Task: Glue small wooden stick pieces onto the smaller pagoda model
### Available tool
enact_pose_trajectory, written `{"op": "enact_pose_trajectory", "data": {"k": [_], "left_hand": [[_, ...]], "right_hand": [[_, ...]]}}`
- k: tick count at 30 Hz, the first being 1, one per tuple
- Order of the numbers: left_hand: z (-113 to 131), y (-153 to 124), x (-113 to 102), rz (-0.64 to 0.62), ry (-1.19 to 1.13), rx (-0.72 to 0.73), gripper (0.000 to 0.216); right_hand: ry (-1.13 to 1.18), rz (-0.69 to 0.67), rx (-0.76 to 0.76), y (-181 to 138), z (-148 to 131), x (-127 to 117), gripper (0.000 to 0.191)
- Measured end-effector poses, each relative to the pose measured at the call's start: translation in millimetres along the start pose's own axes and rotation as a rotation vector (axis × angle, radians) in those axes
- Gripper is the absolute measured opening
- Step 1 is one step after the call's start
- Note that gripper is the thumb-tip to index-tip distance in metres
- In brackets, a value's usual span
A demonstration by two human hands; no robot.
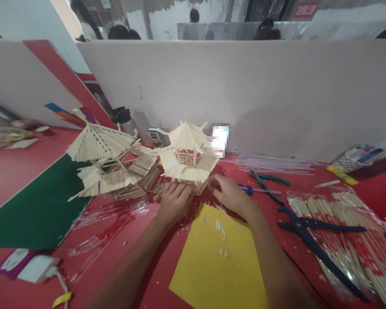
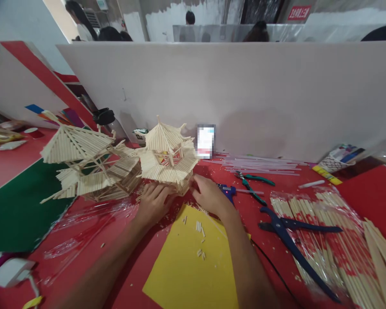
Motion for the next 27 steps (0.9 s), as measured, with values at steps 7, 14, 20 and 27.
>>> {"op": "enact_pose_trajectory", "data": {"k": [7,14,20,27], "left_hand": [[0,0,3,0.005,-0.004,0.018,0.011],[1,0,2,0.036,-0.035,0.042,0.011],[1,0,2,0.057,-0.044,0.055,0.011],[-1,0,1,0.079,-0.047,0.082,0.013]], "right_hand": [[-0.176,-0.109,0.107,-29,-20,-39,0.009],[-0.236,-0.123,0.168,-69,-33,-19,0.013],[-0.257,-0.059,0.192,-98,-23,14,0.013],[-0.303,-0.052,0.222,-111,-12,18,0.023]]}}
Point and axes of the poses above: each hand's wrist, its own y-axis towards the middle knuckle, its own x-axis out of the palm, z = x × y, the point moved 1 cm from there along y, towards the middle knuckle, and after that the axes turned 12 degrees about y, right-handed, at the moved point
